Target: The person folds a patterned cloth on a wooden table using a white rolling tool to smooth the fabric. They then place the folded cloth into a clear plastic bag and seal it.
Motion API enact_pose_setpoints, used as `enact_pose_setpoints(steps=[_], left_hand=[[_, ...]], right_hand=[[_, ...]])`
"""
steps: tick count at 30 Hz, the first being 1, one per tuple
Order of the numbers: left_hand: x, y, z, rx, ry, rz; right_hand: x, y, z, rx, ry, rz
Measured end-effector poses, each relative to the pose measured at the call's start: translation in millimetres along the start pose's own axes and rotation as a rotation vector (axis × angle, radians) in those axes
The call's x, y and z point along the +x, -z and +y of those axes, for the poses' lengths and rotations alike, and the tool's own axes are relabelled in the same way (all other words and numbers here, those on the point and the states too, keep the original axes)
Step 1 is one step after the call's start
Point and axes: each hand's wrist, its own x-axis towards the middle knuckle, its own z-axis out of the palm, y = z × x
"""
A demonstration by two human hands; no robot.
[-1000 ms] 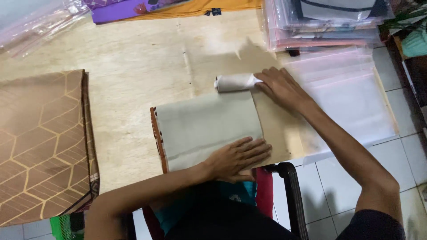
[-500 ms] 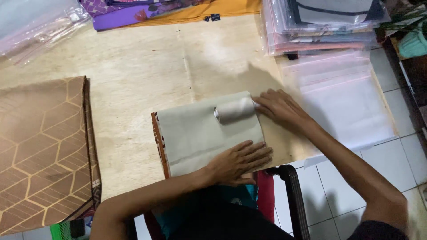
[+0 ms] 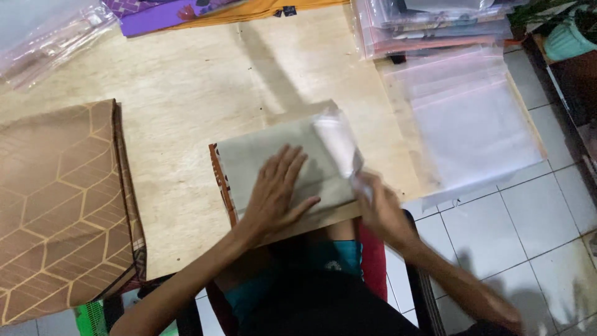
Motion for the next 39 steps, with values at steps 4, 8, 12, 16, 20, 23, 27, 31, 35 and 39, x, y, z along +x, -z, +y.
enact_pose_setpoints(steps=[4, 8, 12, 16, 20, 23, 27, 31, 35, 39], left_hand=[[-9.6, -2.5, -8.4, 0.181, 0.035, 0.003], [-18.3, -6.5, -10.0, 0.282, 0.062, -0.034], [-17.4, -8.1, -9.2, 0.254, 0.077, -0.038], [-18.3, -9.7, -8.8, 0.308, 0.065, 0.029], [-18.8, -9.1, -6.9, 0.283, 0.071, 0.034], [-18.8, -7.9, -8.3, 0.291, 0.072, 0.017], [-16.9, -5.6, -6.3, 0.266, 0.092, -0.005], [-18.8, -6.6, -7.0, 0.290, 0.094, -0.011], [-22.3, -12.2, -13.2, 0.318, 0.005, 0.067], [-17.8, -3.4, -4.5, 0.246, 0.101, -0.037]], right_hand=[[-24.8, -44.9, -1.8, 0.221, -0.074, -0.028], [-26.3, -40.8, -22.3, -0.175, 0.071, 0.240], [-25.1, -20.8, 52.9, -0.166, -0.090, 0.319], [-42.0, -23.1, -16.5, -0.129, -0.159, 0.335], [-50.6, -74.4, 23.5, -0.117, 0.053, 0.303], [-47.5, -70.3, 23.9, -0.140, 0.090, 0.296], [-43.8, -31.3, 42.1, -0.300, 0.069, 0.492], [-60.1, -40.2, 34.6, -0.206, -0.049, 0.540], [-62.8, -84.6, 3.1, 0.067, 0.019, 0.291], [-48.8, -99.2, 26.7, -0.172, 0.027, 0.309]])
